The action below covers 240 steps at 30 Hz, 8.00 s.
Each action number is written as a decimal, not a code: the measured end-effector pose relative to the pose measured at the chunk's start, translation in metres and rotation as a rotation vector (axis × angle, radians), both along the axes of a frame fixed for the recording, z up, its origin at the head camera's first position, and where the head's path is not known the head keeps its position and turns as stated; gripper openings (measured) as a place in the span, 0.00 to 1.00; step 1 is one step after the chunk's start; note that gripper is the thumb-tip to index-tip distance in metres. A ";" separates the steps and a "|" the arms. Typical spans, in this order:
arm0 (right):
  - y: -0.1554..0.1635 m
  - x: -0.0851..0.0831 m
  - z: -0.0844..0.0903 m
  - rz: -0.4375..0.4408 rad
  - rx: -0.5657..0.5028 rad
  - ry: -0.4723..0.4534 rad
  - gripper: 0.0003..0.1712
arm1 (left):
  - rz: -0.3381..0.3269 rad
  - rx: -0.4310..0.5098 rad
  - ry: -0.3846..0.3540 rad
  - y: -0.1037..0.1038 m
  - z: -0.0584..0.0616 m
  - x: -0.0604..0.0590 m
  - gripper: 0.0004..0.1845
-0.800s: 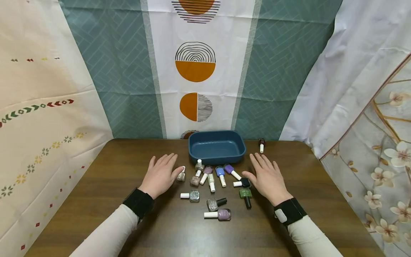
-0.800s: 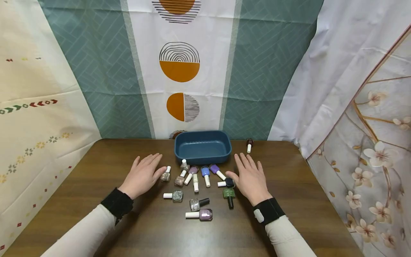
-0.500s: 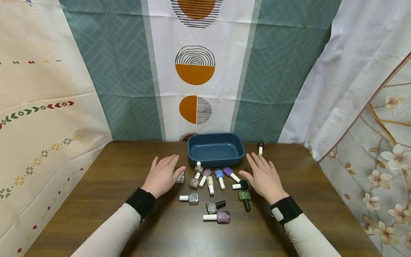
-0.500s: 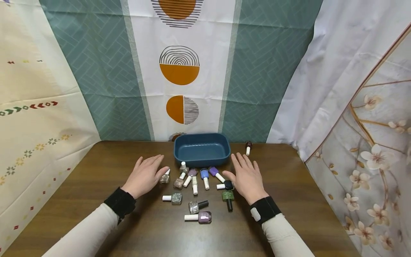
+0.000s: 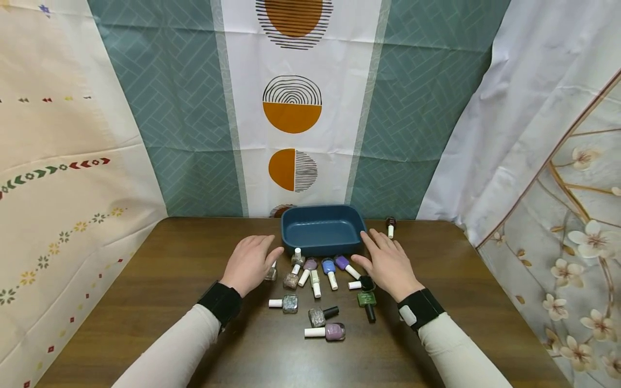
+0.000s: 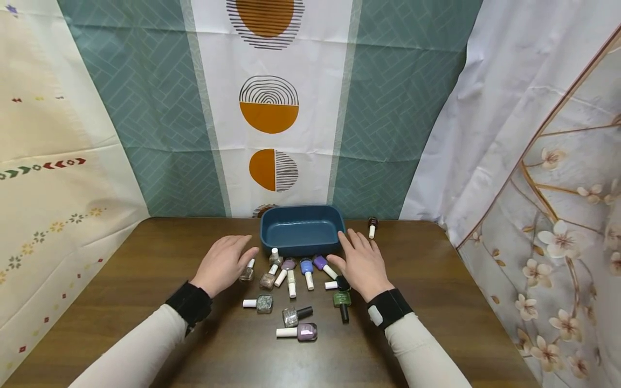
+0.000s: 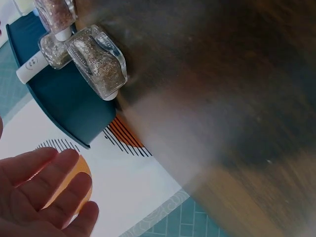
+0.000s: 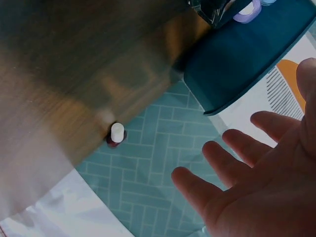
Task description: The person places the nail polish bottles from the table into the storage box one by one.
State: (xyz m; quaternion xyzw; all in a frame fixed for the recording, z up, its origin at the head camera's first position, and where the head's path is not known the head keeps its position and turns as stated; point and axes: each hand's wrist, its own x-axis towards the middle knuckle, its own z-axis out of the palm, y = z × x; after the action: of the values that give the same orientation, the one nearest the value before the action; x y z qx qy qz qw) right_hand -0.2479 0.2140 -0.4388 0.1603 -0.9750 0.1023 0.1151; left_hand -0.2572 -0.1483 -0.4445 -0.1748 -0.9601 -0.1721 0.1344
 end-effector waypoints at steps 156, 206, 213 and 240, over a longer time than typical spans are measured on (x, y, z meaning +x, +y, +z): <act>-0.034 -0.045 0.004 0.187 -0.078 0.177 0.03 | -0.204 -0.158 -0.016 -0.011 -0.005 0.076 0.27; -0.032 -0.044 -0.005 0.184 -0.083 0.183 0.03 | -0.265 -0.232 0.048 0.001 -0.026 0.074 0.13; -0.032 -0.044 -0.004 0.180 -0.091 0.184 0.03 | -0.263 -0.231 0.055 0.002 -0.026 0.074 0.12; -0.032 -0.045 0.000 0.176 -0.082 0.184 0.03 | -0.180 -0.187 0.144 0.008 0.006 0.059 0.13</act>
State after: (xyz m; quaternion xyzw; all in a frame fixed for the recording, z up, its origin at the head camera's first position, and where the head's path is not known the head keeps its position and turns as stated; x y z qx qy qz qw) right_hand -0.2925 0.1820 -0.4391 0.2491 -0.9375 0.1366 0.2010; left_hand -0.1979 -0.1406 -0.4383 -0.2840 -0.9402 -0.0802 0.1702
